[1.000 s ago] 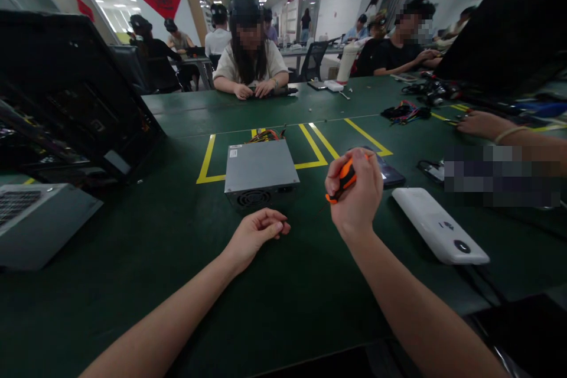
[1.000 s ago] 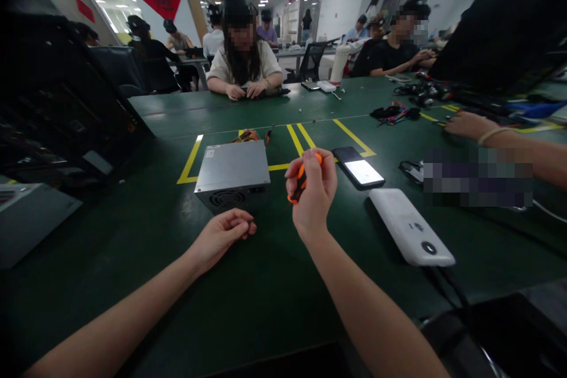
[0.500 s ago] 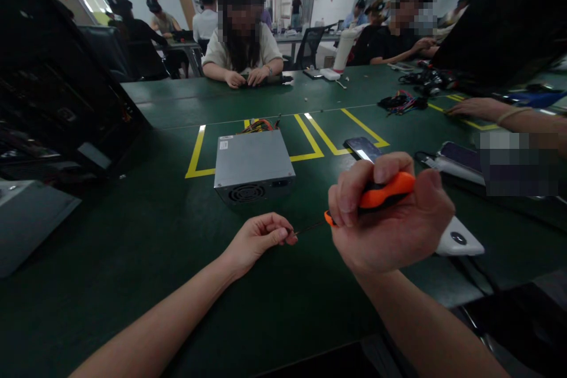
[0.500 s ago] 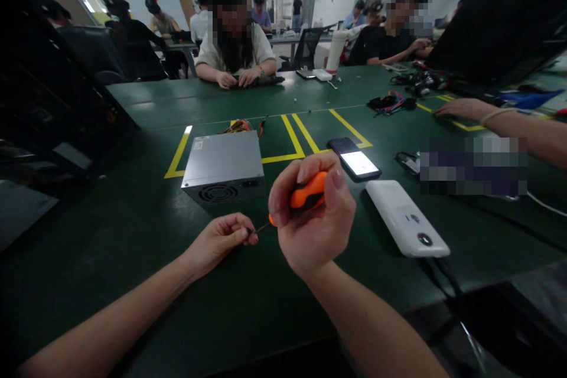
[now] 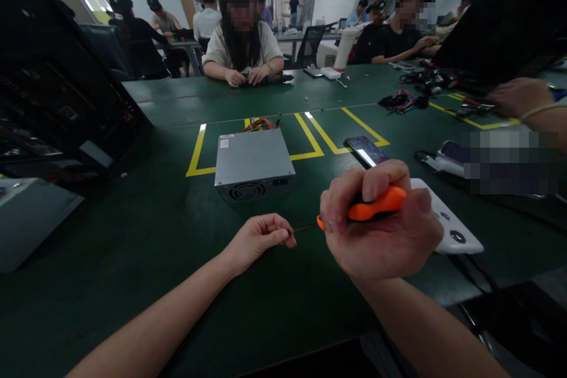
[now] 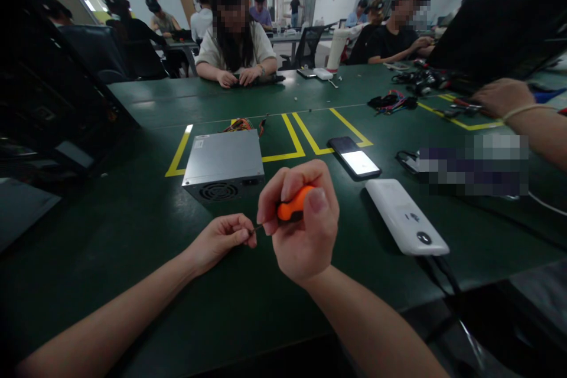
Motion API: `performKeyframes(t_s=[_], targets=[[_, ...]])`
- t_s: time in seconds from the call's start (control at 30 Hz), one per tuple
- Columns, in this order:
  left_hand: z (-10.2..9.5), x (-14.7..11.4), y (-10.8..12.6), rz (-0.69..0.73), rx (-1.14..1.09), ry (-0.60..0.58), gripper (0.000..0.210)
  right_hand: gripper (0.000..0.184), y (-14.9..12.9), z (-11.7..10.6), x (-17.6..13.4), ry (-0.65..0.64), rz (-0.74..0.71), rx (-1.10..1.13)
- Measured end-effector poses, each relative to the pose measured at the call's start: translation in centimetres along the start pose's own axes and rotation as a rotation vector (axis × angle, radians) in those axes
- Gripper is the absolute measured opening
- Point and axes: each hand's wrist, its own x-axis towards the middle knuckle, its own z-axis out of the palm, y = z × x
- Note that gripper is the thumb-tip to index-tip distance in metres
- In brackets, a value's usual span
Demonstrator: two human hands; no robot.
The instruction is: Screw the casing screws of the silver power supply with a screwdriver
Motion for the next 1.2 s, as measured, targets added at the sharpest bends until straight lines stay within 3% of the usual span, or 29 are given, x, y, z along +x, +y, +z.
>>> performKeyframes(t_s=[0.13,0.27,0.43,0.5,0.63,0.77,0.83,1.0,1.2], targets=[[-0.3,0.0,-0.1,0.010,-0.002,-0.008,0.015,0.025,0.1,0.2,-0.8,-0.073,-0.034,-0.029],[-0.7,0.0,-0.2,0.048,-0.030,0.007,0.016,0.022,0.7,-0.1,-1.9,-0.090,-0.157,-0.124],[-1.3,0.1,0.1,0.073,-0.086,0.098,0.017,0.027,0.2,-3.3,-5.1,-0.076,-0.313,-0.581],[-1.6,0.1,0.3,0.082,-0.123,0.139,0.018,0.024,-0.4,-4.9,-7.0,-0.112,-0.177,-0.683],[-2.0,0.1,0.9,0.056,-0.163,0.184,0.020,0.014,-1.3,-6.7,-10.8,-0.095,0.238,-0.763],[-1.8,-0.2,1.0,0.038,-0.135,0.159,0.019,0.017,-1.1,-6.5,-13.2,-0.113,0.610,-0.670],[-1.8,-0.3,0.9,0.027,-0.138,0.138,0.019,0.024,-1.0,-6.0,-13.8,-0.126,0.730,-0.625],[-2.2,-0.3,0.6,0.002,-0.163,0.089,0.018,0.032,-1.0,-5.4,-14.2,-0.078,0.779,-0.631],[-2.4,-0.5,0.7,-0.002,-0.101,-0.044,0.014,0.028,-1.6,-5.7,-13.5,-0.049,0.763,-0.746]])
